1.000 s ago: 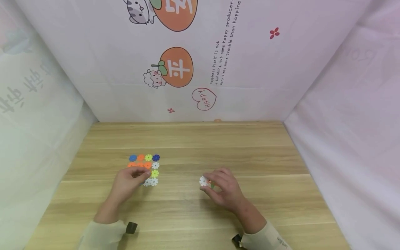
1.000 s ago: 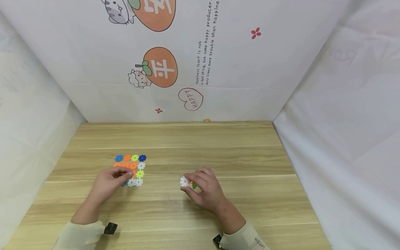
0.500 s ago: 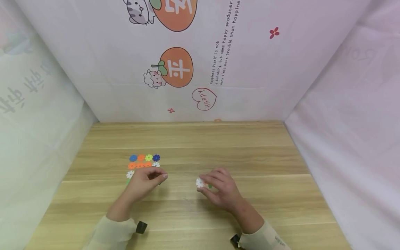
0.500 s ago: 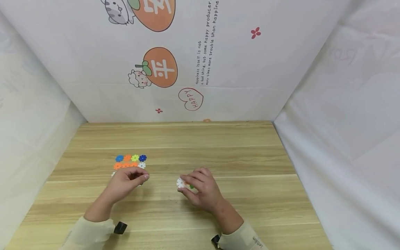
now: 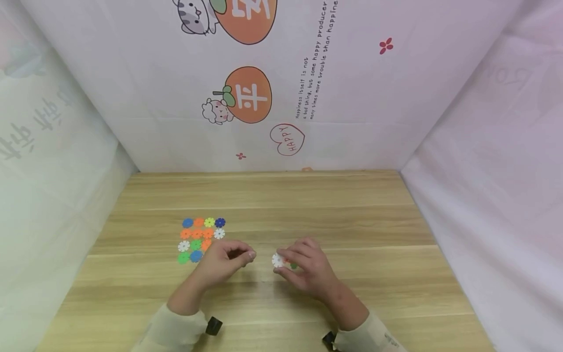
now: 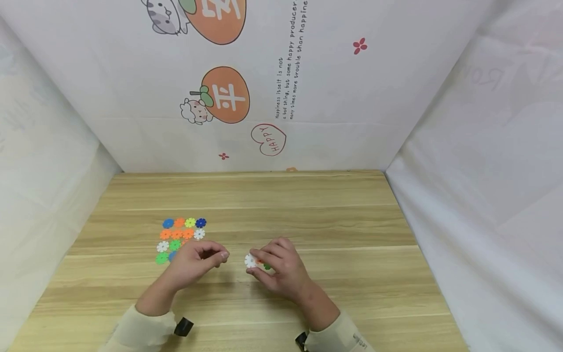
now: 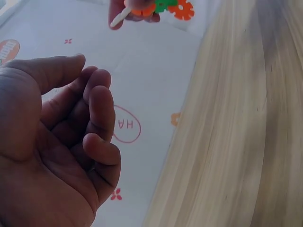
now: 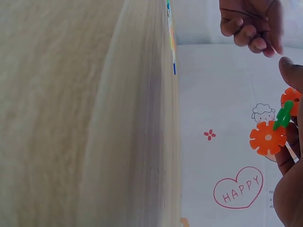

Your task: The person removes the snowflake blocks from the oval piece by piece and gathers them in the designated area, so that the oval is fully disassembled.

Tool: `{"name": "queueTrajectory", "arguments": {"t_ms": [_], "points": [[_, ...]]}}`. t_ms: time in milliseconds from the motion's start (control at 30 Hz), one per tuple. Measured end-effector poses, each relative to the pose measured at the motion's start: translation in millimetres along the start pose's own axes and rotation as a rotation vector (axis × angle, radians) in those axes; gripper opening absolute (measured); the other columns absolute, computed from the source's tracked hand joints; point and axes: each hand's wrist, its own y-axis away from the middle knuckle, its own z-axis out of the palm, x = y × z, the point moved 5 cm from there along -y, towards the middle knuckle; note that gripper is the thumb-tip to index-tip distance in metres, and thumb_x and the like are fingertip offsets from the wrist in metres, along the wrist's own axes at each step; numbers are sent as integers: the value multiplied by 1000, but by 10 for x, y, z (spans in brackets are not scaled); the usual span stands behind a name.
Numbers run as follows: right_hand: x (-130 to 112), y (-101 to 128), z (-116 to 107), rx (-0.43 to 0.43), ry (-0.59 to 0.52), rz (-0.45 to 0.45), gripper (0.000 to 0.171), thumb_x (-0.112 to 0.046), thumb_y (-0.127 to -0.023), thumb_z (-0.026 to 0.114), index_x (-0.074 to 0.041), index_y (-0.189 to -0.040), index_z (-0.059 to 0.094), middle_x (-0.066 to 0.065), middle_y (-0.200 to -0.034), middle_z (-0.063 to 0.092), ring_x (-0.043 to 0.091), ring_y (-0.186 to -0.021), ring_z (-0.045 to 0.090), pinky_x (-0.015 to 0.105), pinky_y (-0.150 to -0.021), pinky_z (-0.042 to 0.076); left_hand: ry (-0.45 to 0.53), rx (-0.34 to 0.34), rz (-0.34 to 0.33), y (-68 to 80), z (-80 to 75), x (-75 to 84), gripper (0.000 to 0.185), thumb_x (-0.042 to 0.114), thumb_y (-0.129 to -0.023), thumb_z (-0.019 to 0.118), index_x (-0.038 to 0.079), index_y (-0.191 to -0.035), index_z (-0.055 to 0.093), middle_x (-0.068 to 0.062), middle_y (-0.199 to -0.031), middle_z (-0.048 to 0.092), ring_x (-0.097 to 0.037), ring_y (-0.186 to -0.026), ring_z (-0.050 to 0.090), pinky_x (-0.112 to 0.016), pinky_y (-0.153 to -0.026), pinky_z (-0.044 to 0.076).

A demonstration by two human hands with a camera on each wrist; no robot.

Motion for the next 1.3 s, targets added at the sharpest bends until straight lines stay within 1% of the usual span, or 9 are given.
{"name": "queueTrajectory", "arguments": {"t_ms": [67,200,333,433,600,767,967,1133,1300], "points": [[-11,0,10,-4,0,4,35,-29,-88,85,-5,-111,78,1,-101,76,19,-90,62,32,-79,50,13,-18,2,-12,53,23,13,28,-101,71,19,-99,79,-4,-95,77,-17,-79,69,-31,-67,58],[-20,3,25,-7,2,5,34,-30,-89,84,-4,-111,78,1,-100,76,19,-90,62,32,-80,50,34,-49,-1,-21,140,49,13,28,-101,71,18,-100,80,0,-94,77,-17,-81,70,-32,-69,59],[-25,4,36,-6,2,-4,34,-30,-89,84,-3,-110,78,1,-99,75,19,-90,61,32,-81,50,49,-78,13,-29,209,78,13,26,-101,71,18,-100,80,6,-91,75,-17,-78,68,-32,-67,58],[-32,3,43,-16,-2,-3,35,-29,-88,85,-4,-111,78,0,-100,75,19,-91,62,32,-82,49,59,-89,20,-35,249,100,16,25,-101,70,14,-99,81,7,-89,75,-15,-75,67,-30,-65,57],[-48,4,57,-35,-4,9,35,-28,-85,87,-5,-111,78,-1,-100,75,18,-91,62,32,-83,48,73,-83,4,-41,287,114,18,26,-100,72,9,-98,80,6,-87,76,-15,-75,66,-29,-65,56],[-60,-13,71,-33,-11,2,35,-28,-86,87,-5,-111,78,-1,-99,75,18,-91,62,32,-82,49,68,-87,-43,-44,330,84,13,28,-99,74,18,-96,81,5,-87,75,-15,-76,65,-28,-67,55],[-82,-16,100,-30,-6,-23,35,-27,-86,87,-4,-110,78,-1,-97,76,18,-89,63,33,-82,50,51,-98,-64,-38,377,45,15,33,-99,73,21,-93,81,9,-84,74,-14,-74,63,-28,-65,54],[-86,6,113,-44,11,-11,34,-28,-87,86,-5,-110,78,-1,-98,76,18,-90,63,33,-83,50,28,-79,-89,-29,364,23,16,33,-99,72,22,-91,80,9,-82,73,-15,-75,64,-29,-66,55],[-73,22,106,-34,21,-12,28,-22,-87,85,-8,-111,78,-1,-100,75,19,-94,62,33,-86,50,20,-47,-115,-18,318,10,18,32,-100,71,20,-90,80,7,-80,71,-16,-72,64,-30,-64,55]]}}
